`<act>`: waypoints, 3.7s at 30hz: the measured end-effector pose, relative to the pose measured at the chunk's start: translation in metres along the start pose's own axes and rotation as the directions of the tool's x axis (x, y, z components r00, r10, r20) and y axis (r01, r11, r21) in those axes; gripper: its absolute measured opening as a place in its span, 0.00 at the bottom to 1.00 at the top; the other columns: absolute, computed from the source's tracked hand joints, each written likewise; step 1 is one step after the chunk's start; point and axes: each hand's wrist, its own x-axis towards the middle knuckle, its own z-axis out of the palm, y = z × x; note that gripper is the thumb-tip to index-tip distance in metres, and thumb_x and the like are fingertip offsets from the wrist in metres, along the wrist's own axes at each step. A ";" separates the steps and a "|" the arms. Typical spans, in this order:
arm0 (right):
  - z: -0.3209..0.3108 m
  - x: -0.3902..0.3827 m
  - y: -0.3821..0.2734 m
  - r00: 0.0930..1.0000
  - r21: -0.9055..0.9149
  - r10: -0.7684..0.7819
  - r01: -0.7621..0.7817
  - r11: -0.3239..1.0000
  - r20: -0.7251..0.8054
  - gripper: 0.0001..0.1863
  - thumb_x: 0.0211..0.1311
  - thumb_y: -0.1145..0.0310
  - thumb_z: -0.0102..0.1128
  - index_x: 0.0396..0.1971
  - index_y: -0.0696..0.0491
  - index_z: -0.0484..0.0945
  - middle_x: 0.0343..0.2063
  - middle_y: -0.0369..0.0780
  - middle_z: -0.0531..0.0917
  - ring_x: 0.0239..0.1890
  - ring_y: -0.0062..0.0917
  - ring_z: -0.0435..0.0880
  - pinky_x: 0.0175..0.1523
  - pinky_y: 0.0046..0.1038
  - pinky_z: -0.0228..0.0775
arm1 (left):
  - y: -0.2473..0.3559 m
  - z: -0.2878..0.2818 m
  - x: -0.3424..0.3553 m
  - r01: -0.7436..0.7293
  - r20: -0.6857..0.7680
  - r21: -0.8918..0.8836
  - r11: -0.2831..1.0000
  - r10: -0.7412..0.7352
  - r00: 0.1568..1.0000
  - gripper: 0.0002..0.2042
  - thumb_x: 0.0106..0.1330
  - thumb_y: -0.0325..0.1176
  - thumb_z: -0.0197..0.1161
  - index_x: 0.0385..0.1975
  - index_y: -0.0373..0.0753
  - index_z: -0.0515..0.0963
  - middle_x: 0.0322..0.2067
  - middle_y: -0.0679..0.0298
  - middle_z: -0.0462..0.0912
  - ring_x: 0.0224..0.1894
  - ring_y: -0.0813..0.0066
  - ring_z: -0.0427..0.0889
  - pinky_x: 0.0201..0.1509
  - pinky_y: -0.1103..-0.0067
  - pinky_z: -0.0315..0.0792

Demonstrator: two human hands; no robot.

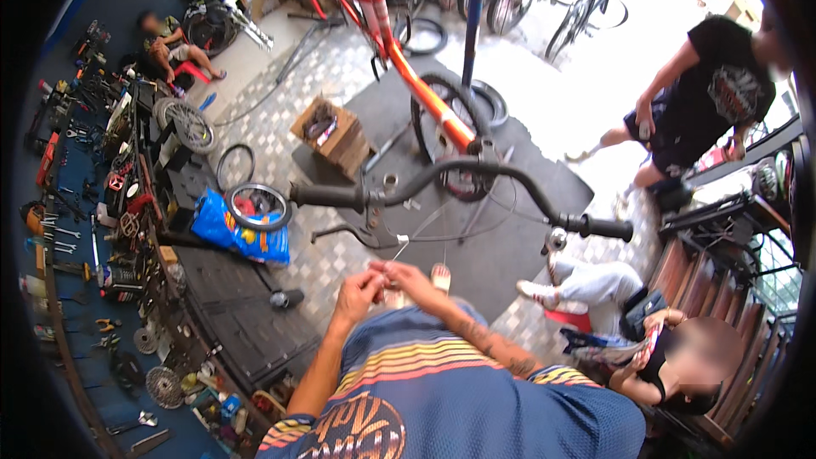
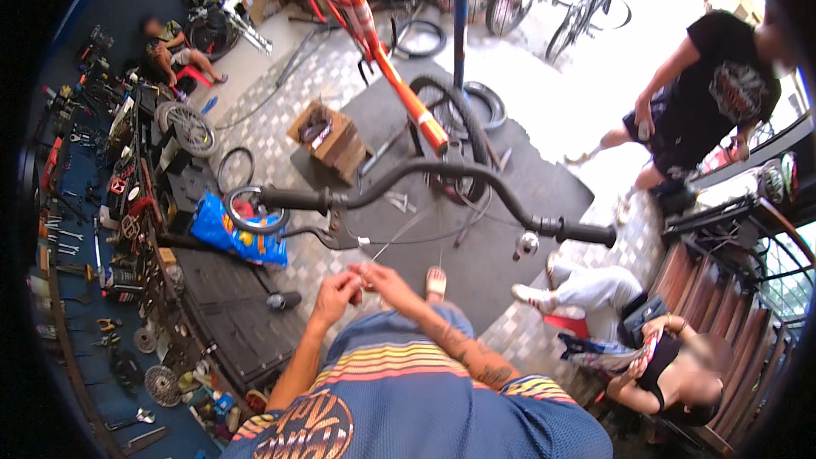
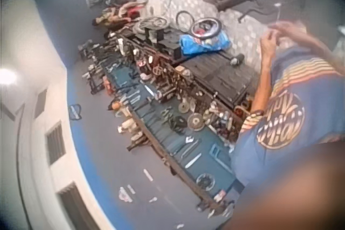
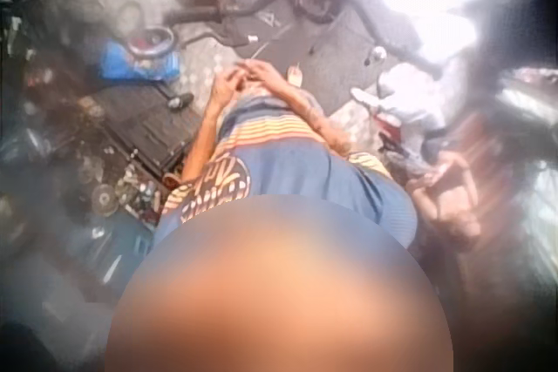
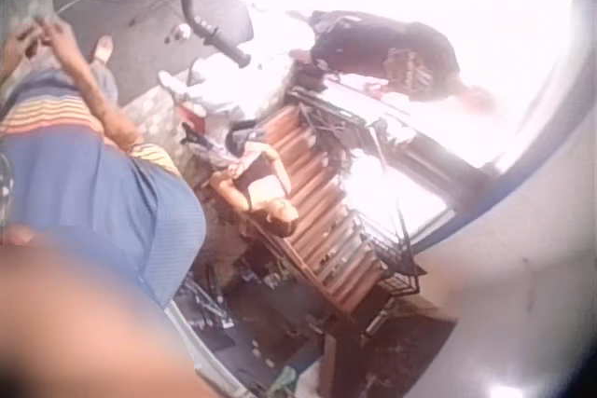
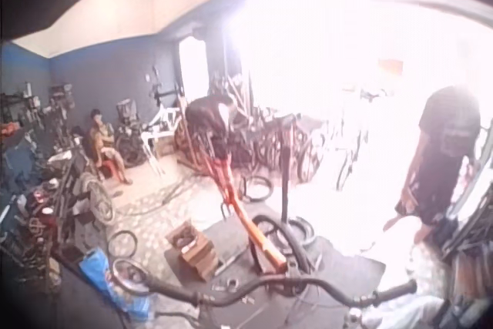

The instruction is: The person works on a bicycle's handlebar area, handling brake cables and small parts. They route a cable through the handlebar and adjust components while standing in a workshop.

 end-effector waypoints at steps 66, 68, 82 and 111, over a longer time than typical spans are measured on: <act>-0.043 -0.013 -0.001 0.992 -0.260 0.061 -0.090 0.961 -0.114 0.28 0.75 0.45 0.58 0.53 0.57 0.85 0.44 0.37 0.90 0.44 0.26 0.88 0.48 0.34 0.79 | 0.028 -0.017 0.037 -0.091 0.123 0.320 0.943 0.054 0.991 0.11 0.72 0.34 0.61 0.34 0.33 0.86 0.19 0.64 0.83 0.22 0.76 0.84 0.29 0.75 0.76; -0.021 -0.001 -0.008 0.991 -0.223 0.019 -0.050 0.974 -0.136 0.24 0.77 0.49 0.59 0.51 0.57 0.85 0.41 0.35 0.89 0.43 0.21 0.86 0.48 0.26 0.78 | 0.019 -0.013 0.039 -0.167 0.145 0.352 0.921 0.122 0.982 0.11 0.71 0.35 0.62 0.35 0.33 0.85 0.19 0.63 0.85 0.23 0.72 0.85 0.31 0.72 0.77; 0.013 0.063 0.009 0.994 -0.323 0.062 -0.032 0.946 0.084 0.24 0.79 0.51 0.57 0.58 0.55 0.84 0.49 0.41 0.87 0.48 0.25 0.88 0.57 0.30 0.83 | -0.247 -0.127 -0.089 0.630 -0.158 0.411 0.659 -0.629 0.761 0.20 0.74 0.40 0.61 0.53 0.29 0.80 0.44 0.50 0.88 0.45 0.61 0.86 0.53 0.71 0.77; 0.034 0.004 -0.019 0.974 -0.615 -0.148 0.222 0.756 0.170 0.15 0.78 0.65 0.55 0.50 0.58 0.85 0.47 0.42 0.86 0.48 0.29 0.87 0.56 0.34 0.78 | -0.234 -0.094 -0.003 0.382 -0.359 0.175 0.907 -0.302 0.883 0.19 0.75 0.43 0.56 0.50 0.31 0.83 0.43 0.52 0.88 0.43 0.65 0.85 0.51 0.71 0.78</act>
